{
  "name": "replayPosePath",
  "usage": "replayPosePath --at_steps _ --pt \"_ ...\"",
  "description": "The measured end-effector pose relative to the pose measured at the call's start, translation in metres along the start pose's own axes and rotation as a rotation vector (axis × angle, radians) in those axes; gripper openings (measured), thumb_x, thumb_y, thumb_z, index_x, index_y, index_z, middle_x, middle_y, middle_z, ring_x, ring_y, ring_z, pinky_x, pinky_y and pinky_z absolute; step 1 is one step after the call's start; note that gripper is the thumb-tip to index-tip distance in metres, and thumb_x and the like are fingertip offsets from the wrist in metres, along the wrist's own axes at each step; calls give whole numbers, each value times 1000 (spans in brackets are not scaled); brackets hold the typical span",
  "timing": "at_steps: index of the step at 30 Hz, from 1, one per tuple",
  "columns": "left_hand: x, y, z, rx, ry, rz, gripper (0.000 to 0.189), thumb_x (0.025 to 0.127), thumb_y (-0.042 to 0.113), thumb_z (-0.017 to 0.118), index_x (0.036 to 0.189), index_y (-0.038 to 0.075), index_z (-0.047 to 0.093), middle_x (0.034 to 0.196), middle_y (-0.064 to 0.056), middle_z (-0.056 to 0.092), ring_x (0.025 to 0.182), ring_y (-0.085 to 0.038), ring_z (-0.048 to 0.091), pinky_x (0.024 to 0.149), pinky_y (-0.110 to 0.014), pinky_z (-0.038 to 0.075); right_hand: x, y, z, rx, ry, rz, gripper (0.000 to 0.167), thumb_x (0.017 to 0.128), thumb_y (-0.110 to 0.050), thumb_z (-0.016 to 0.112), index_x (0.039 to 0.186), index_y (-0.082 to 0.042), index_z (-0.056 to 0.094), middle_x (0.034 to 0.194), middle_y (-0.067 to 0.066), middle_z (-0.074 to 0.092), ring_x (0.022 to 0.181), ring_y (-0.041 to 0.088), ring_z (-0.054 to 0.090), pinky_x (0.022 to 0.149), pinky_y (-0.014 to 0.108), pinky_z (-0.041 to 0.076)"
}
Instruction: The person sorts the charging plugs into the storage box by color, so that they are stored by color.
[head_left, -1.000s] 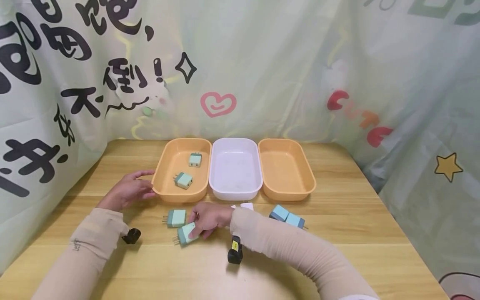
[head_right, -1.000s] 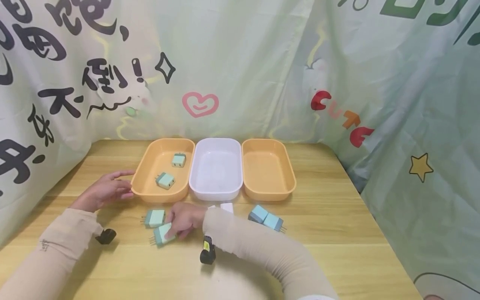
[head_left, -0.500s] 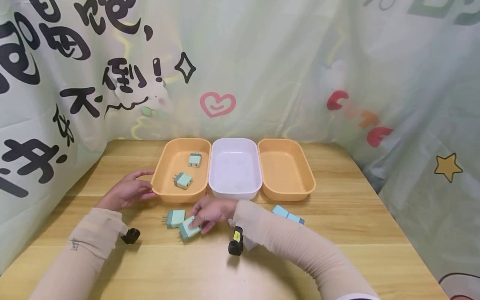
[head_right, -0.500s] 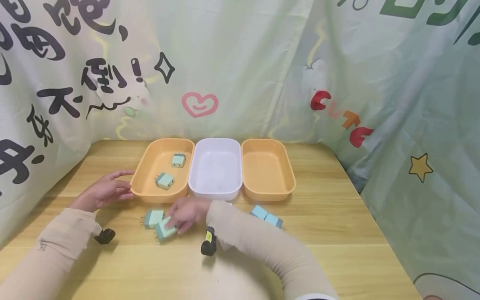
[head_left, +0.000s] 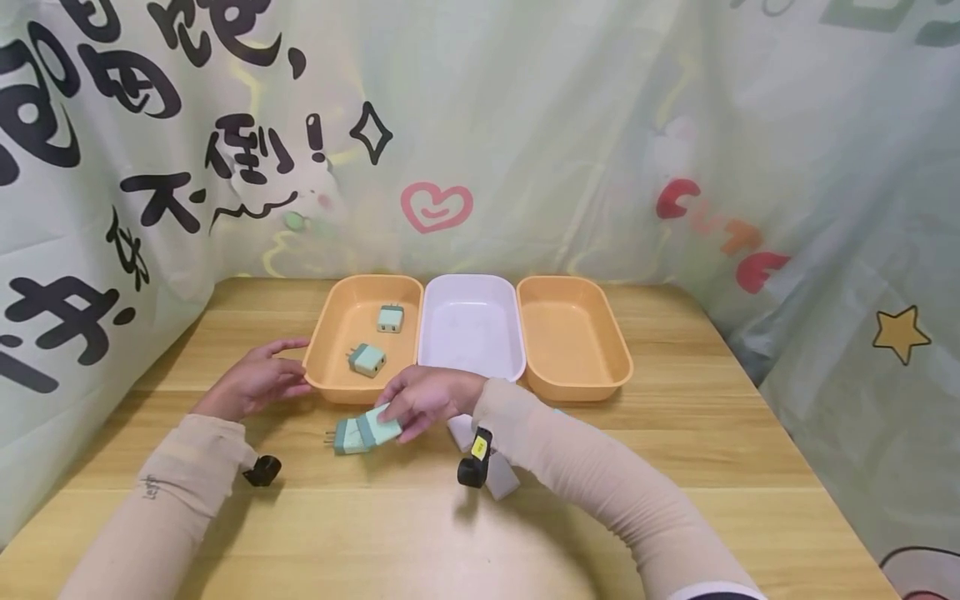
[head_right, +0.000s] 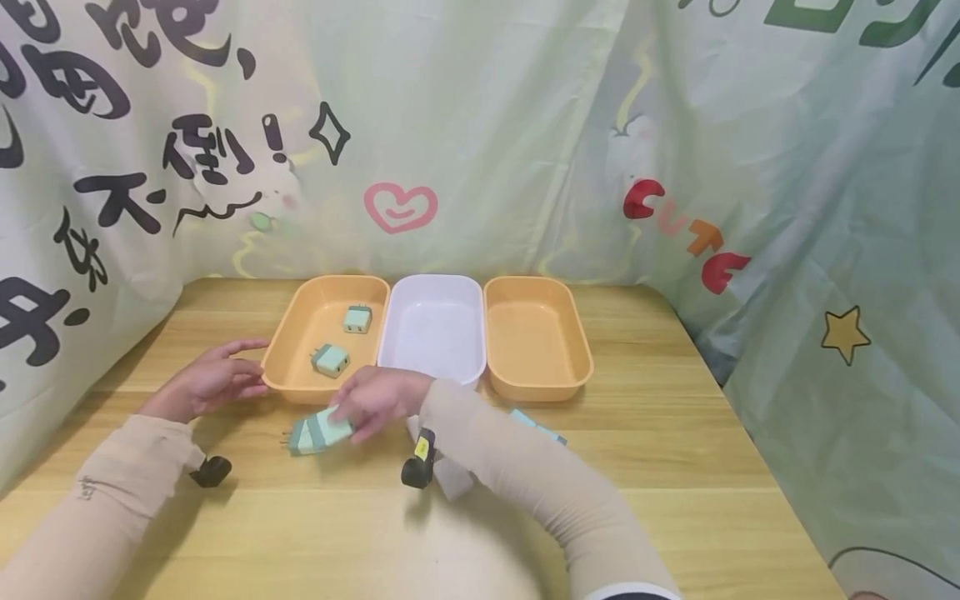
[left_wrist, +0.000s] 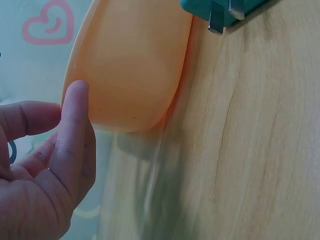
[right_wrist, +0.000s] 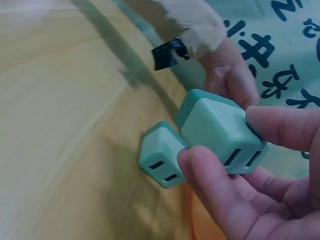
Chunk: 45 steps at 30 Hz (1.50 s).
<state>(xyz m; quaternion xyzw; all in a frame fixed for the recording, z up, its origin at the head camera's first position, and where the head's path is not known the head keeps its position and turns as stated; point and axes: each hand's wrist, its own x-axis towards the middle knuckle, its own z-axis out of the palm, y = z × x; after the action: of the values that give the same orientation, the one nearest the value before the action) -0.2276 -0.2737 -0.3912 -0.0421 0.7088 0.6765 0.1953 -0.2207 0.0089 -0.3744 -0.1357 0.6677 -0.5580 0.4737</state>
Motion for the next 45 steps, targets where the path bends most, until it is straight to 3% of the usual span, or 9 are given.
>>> replayPosePath --at_steps 5,11,15,21,26,30,36,45 --pt "-1 1 1 10 9 3 67 94 -8 46 152 -2 13 128 -31 40 94 -21 64 88 -34 56 0 -9 -7 66 26 -23 14 90 5 59 104 3 57 88 14 63 74 23 64 63 28 60" --pt "0 -1 -1 -2 10 17 67 93 -9 46 152 -3 13 120 -27 48 91 -20 64 86 -32 57 3 -19 -17 139 61 -46 27 93 3 56 120 4 53 95 14 61 77 24 65 64 28 60" --pt "2 -3 0 -7 12 13 67 93 -9 45 152 -3 14 123 -29 45 93 -21 64 88 -34 56 7 -24 -25 190 100 -53 32 95 1 55 127 3 49 95 15 60 77 25 65 69 31 61" --pt "3 -3 1 4 9 14 66 94 -8 45 152 -3 14 125 -30 45 95 -22 64 88 -34 57 13 -29 -35 250 133 -80 43 97 -1 50 139 3 41 99 15 57 81 26 63 83 33 58" --pt "2 -2 3 5 -1 24 66 94 -8 46 151 -4 14 121 -28 48 94 -21 64 86 -33 57 20 -31 -42 311 160 -97 48 98 0 47 145 3 35 107 16 54 90 27 60 102 41 47" --pt "3 -3 3 3 9 20 64 94 -7 46 151 -3 16 121 -27 47 94 -21 64 86 -33 57 28 -32 -47 360 183 -110 48 99 0 46 145 3 32 108 16 53 94 28 59 107 43 41" --pt "4 -6 1 7 17 18 63 94 -8 45 151 -2 18 119 -25 49 93 -21 65 86 -34 57 42 -33 -54 450 258 -118 41 99 -1 48 139 6 39 102 15 55 92 28 60 106 42 42" --pt "3 -5 -1 19 36 19 63 94 -7 46 151 -2 19 120 -25 49 93 -21 65 86 -34 57 59 -43 -58 465 322 -72 31 100 -2 49 129 5 47 101 15 55 83 25 61 101 37 47"
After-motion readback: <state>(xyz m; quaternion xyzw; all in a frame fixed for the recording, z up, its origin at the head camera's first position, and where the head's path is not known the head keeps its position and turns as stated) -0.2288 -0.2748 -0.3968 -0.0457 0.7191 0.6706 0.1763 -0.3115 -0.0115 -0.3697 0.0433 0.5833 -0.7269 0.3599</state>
